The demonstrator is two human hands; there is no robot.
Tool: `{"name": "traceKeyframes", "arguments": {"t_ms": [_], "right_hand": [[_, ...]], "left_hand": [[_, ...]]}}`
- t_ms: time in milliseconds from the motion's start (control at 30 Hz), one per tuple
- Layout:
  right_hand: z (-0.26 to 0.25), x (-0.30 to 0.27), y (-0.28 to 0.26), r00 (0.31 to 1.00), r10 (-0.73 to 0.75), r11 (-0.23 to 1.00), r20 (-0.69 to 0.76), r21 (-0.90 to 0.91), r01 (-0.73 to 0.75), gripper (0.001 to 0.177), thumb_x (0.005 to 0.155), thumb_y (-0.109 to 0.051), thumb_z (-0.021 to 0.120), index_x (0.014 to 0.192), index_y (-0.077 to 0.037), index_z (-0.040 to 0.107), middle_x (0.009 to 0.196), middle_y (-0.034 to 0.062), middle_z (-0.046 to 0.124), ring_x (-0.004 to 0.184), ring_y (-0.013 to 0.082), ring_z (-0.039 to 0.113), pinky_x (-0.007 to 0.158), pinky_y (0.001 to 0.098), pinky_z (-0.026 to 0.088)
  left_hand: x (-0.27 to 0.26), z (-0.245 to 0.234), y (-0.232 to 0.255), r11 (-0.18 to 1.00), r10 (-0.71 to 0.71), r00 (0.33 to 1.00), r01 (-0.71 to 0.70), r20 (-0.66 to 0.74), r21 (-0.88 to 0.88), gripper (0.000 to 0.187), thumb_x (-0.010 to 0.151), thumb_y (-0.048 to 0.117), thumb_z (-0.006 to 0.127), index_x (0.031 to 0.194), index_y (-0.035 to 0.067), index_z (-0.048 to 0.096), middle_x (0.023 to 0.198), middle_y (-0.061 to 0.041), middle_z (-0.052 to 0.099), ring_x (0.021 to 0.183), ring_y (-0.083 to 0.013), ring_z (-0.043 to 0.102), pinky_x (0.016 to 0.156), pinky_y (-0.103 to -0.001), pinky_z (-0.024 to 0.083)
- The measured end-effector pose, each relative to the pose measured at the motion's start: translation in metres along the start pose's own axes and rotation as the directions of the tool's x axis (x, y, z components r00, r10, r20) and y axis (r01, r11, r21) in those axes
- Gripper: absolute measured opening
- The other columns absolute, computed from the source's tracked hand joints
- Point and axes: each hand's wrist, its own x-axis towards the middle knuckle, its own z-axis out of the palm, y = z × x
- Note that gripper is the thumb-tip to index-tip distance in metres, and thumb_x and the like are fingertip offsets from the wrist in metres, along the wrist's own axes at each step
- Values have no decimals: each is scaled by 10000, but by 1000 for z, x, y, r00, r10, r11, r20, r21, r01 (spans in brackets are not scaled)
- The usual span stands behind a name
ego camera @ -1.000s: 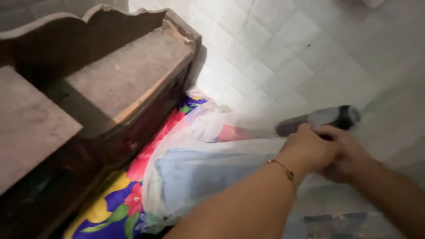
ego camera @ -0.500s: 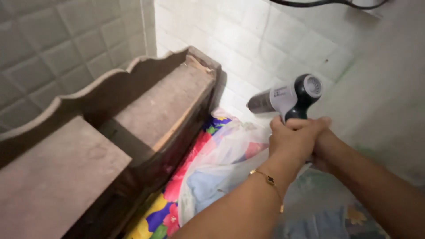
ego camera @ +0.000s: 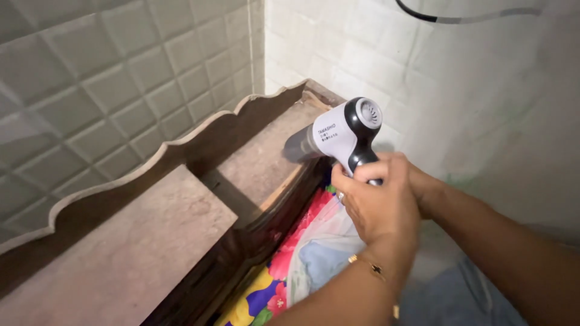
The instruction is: Using a hairdryer to blow air onto the surface and crevices of a wooden bedroom cabinet.
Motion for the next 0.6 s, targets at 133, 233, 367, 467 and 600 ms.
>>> {"name": "traceKeyframes", "arguments": {"t_ms": [133,233,367,467,600], "right_hand": [[7,13,-1,970,186,960,-157,238,-146,101,844,-114,676,878,-22,699,797,47,638,642,147,562,565,330,449],[5,15,-7,973,159,957,-169,270,-109,127,852,-124,649,878,-11,703,808,61,666,657,154,597,589,324,480],[14,8,-33,989,139,946,40,290,-145,120,817,-114,633,880,-36,697,785,67,677,654,156,619,578,321,498],[16,21,-17,990,58,969,128,232,-87,104,803,-68,679,902,-37,686,780,45,640,664,125,583,564,320,480],[37,25,-34,985,149,951,92,258,-168,108,791,-70,686,882,-15,667,758,56,642,634,138,583,540,323,469]], "left_hand": [[29,-3,2,997,24,987,-11,161,-81,998,625,503,725,1462,75,391,1311,-204,622,1232,-338,624,1038,-402,473],[32,-1,0,993,101,971,-85,215,-81,987,616,482,746,1444,54,421,1325,-211,611,1242,-336,618,1036,-390,476],[6,1,5,994,110,993,-110,34,-22,1003,675,480,755,1500,76,352,1364,-207,563,1296,-350,540,1071,-408,418],[12,-1,-1,998,41,997,-44,-63,-50,1020,708,513,735,1527,89,300,1370,-208,549,1304,-350,529,1072,-426,413],[22,-16,8,1000,-12,999,11,-36,-28,1022,705,533,725,1529,112,291,1387,-206,530,1300,-345,537,1077,-422,423]]}}
